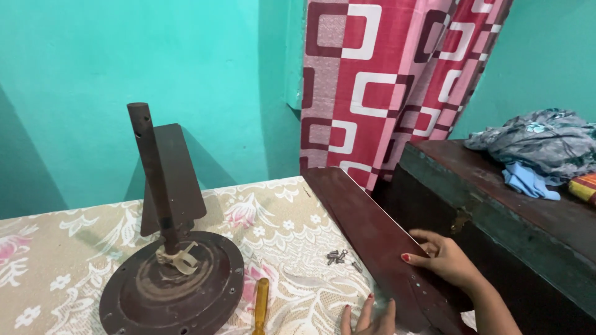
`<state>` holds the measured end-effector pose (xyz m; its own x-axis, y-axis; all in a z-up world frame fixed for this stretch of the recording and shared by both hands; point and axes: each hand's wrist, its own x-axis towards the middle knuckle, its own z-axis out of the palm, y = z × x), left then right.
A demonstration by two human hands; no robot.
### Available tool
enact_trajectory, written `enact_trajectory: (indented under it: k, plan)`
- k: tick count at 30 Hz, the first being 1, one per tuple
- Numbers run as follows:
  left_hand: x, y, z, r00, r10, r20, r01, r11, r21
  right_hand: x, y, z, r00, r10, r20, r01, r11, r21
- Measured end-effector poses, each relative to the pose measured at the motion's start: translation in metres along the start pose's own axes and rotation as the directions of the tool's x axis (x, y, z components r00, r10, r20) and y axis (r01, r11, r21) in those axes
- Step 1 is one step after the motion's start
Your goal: The person attaches a fan blade to the fan motor housing using a screwdriver and screws. They position the blade, insert screws, and tighten them to secure the blade to the motor.
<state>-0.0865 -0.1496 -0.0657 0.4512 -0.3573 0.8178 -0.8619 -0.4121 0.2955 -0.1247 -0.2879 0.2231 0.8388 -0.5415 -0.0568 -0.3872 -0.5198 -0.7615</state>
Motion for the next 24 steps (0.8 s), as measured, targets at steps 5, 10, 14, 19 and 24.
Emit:
enact_trajectory:
  k: [5,10,14,19,24]
  plan:
    - [0.021,0.004,-0.044,0.871,-0.071,0.485,0.192,0.960,-0.205,0.011,0.000,0.019,0.978,-0.123,-0.167,0.057,0.934,-0.353]
    - [0.046,0.005,-0.073,0.843,-0.206,0.497,0.352,0.909,-0.221,0.002,-0.030,0.048,0.946,-0.275,-0.172,0.194,0.905,-0.379]
    - [0.066,-0.019,-0.109,0.845,-0.085,0.527,0.275,0.916,-0.293,-0.015,-0.065,0.080,0.941,-0.340,0.011,0.307,0.837,-0.452]
    - [0.082,-0.037,-0.166,0.858,-0.225,0.461,0.274,0.961,-0.042,-0.029,-0.091,0.098,0.944,-0.315,0.102,0.316,0.764,-0.562]
    - [0.098,-0.033,-0.194,0.810,-0.294,0.508,0.343,0.939,-0.003,-0.022,-0.086,0.094,0.980,-0.195,0.037,0.181,0.801,-0.571]
